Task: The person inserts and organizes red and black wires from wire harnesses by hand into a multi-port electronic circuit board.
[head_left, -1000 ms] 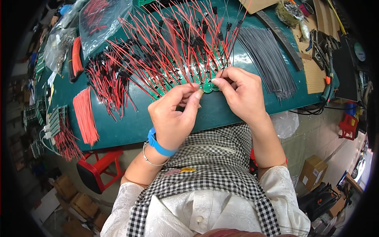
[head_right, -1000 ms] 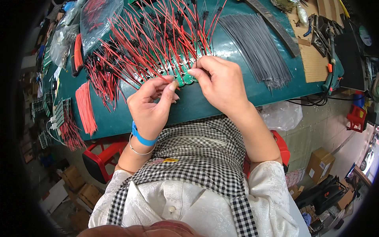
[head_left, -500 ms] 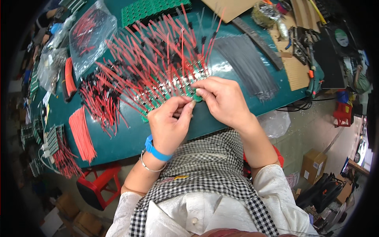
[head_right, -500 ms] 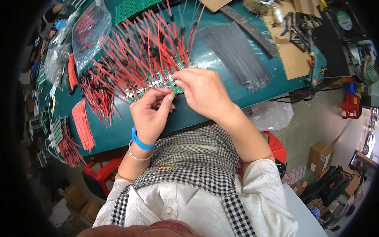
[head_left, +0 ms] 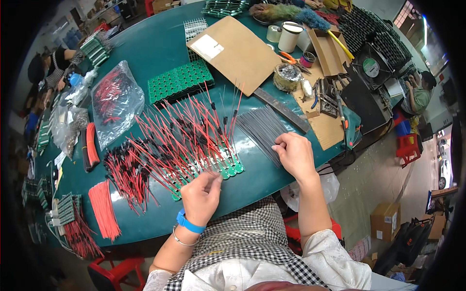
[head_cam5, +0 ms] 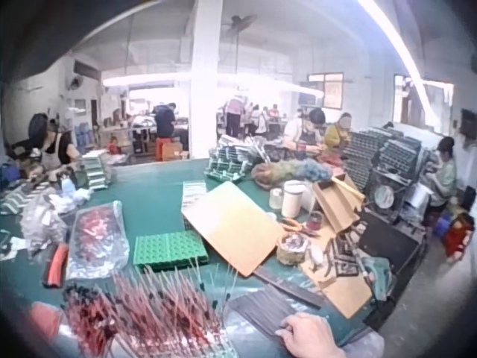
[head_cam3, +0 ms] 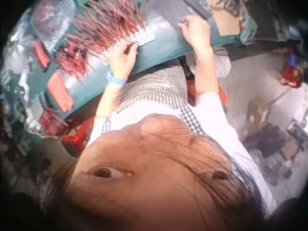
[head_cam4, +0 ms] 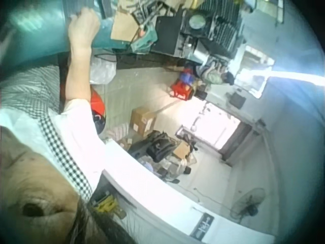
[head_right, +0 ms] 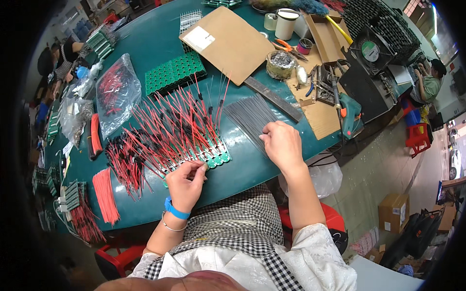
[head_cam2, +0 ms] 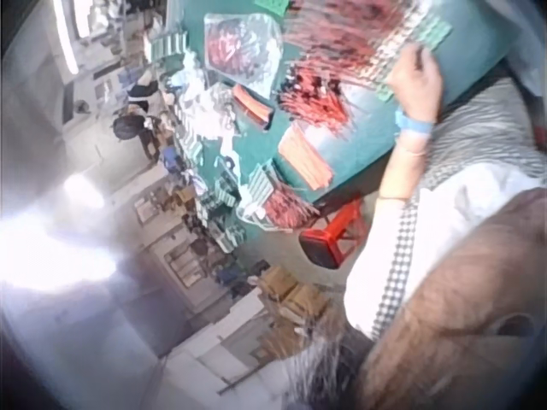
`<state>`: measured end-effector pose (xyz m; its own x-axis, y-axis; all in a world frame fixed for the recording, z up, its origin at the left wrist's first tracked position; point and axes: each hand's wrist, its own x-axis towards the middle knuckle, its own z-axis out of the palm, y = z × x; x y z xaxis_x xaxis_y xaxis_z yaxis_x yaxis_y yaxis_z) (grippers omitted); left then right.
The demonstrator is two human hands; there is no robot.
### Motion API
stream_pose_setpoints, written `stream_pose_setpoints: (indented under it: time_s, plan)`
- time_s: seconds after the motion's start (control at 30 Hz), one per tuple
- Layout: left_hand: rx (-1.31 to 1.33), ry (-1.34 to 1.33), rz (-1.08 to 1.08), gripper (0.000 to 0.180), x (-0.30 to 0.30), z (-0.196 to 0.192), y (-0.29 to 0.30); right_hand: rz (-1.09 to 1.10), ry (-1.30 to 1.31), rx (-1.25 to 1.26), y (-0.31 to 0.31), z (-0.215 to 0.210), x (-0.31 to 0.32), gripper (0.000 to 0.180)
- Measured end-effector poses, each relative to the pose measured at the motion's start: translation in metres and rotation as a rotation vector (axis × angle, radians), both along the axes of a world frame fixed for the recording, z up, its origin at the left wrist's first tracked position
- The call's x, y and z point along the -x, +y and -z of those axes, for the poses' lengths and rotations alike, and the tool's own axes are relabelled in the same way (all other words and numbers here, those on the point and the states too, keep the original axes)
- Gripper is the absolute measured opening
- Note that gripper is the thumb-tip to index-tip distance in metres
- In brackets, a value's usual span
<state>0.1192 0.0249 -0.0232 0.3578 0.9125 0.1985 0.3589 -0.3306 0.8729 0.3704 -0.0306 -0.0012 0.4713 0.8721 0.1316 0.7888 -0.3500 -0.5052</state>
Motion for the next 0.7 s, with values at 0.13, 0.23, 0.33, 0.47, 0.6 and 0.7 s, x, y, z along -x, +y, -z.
stream_pose_setpoints:
  time_s: [0.13,0.23,0.33,0.47,0.6,0.7]
  plan:
    - [-0.047,-0.060,0.096,0.005,-0.003,0.001,-0.006,-0.025,-0.045,0.019,0.002,-0.001,0.001,0.011]
    - [0.003,0.020,0.155,0.007,-0.005,0.001,-0.005,0.002,-0.134,0.060,0.002,-0.003,0.005,0.012]
    - [-0.051,0.058,0.086,0.007,-0.002,0.004,-0.001,-0.003,-0.114,0.100,0.001,-0.001,0.005,0.014]
    - [-0.085,0.055,0.021,0.005,0.001,-0.002,0.005,-0.038,-0.099,-0.032,-0.002,0.002,-0.005,0.014]
    - [0.071,-0.041,0.006,0.006,-0.001,-0.006,0.005,-0.038,0.135,-0.242,-0.006,-0.005,-0.008,0.011]
    - [0.166,-0.136,0.011,0.007,-0.004,-0.001,0.004,0.031,0.699,-0.340,-0.007,-0.001,0.000,0.010]
